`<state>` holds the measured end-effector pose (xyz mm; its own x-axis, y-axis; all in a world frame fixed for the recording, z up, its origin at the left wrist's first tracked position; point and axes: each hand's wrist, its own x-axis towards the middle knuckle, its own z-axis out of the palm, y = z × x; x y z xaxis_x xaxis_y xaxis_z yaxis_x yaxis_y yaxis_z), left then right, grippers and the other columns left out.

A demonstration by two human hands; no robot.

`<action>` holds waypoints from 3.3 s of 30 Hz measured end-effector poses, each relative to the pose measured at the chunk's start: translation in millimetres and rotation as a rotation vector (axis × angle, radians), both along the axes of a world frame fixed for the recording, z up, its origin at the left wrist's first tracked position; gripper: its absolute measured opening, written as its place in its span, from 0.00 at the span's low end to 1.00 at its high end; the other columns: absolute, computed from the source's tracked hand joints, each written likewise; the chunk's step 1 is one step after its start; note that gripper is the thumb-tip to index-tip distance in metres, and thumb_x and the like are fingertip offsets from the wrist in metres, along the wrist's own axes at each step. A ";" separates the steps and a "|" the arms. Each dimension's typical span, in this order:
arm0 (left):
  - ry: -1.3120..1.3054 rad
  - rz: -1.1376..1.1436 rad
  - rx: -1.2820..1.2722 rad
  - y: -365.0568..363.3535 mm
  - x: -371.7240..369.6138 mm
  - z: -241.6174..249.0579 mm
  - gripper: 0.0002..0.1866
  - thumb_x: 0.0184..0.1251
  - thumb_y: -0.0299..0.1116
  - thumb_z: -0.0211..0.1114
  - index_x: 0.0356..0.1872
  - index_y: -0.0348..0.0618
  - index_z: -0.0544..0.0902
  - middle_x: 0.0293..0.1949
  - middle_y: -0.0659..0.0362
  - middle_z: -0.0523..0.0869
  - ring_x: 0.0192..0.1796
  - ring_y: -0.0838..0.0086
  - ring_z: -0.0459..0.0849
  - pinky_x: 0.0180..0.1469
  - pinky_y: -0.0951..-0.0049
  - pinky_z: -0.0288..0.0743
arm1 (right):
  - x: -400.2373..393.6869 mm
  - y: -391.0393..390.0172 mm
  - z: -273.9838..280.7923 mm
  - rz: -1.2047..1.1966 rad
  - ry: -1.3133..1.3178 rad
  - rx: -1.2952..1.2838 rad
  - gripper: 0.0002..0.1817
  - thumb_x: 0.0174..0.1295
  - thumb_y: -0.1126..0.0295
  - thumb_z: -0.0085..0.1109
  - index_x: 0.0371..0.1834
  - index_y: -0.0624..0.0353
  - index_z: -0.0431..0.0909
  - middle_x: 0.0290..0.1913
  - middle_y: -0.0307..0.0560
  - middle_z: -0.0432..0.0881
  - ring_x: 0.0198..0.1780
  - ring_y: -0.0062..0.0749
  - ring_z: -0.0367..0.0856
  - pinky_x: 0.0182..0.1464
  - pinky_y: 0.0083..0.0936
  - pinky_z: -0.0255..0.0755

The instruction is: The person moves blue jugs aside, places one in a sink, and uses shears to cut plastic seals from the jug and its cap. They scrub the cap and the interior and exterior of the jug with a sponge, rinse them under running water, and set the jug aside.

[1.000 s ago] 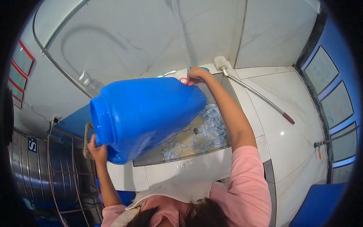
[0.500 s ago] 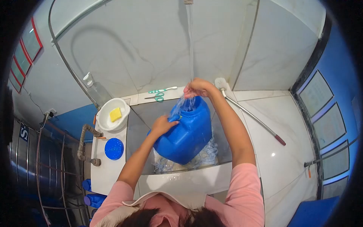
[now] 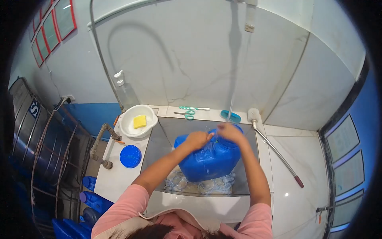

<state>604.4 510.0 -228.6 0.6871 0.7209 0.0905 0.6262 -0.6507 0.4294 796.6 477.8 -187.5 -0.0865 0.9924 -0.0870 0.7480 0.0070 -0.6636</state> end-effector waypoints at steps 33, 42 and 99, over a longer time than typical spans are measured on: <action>-1.336 0.686 -0.625 -145.7 -310.4 96.9 0.25 0.69 0.54 0.49 0.55 0.45 0.73 0.41 0.55 0.83 0.33 0.74 0.83 0.32 0.79 0.77 | -18.6 -3.6 154.9 -0.383 -0.069 0.762 0.18 0.51 0.64 0.58 0.42 0.64 0.78 0.36 0.58 0.83 0.37 0.40 0.81 0.42 0.37 0.72; -1.556 0.712 -1.143 -159.7 -272.5 11.8 0.28 0.67 0.58 0.49 0.62 0.53 0.66 0.51 0.53 0.78 0.41 0.68 0.81 0.53 0.68 0.72 | -67.4 -17.1 196.8 -0.438 -0.439 0.473 0.18 0.54 0.63 0.55 0.41 0.67 0.79 0.34 0.62 0.83 0.39 0.46 0.83 0.42 0.38 0.74; -2.073 0.777 -0.908 41.4 -401.5 -39.2 0.13 0.60 0.33 0.56 0.39 0.34 0.69 0.40 0.49 0.70 0.41 0.59 0.74 0.43 0.60 0.76 | -77.6 -80.8 -224.6 -0.659 1.277 0.189 0.22 0.62 0.59 0.53 0.50 0.65 0.75 0.58 0.54 0.72 0.54 0.39 0.74 0.54 0.34 0.69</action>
<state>202.9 551.4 -267.8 -0.1528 0.9320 -0.3287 -0.8742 0.0276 0.4849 719.0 397.0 -412.1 0.4650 0.8694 -0.1673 -0.4403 0.0631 -0.8956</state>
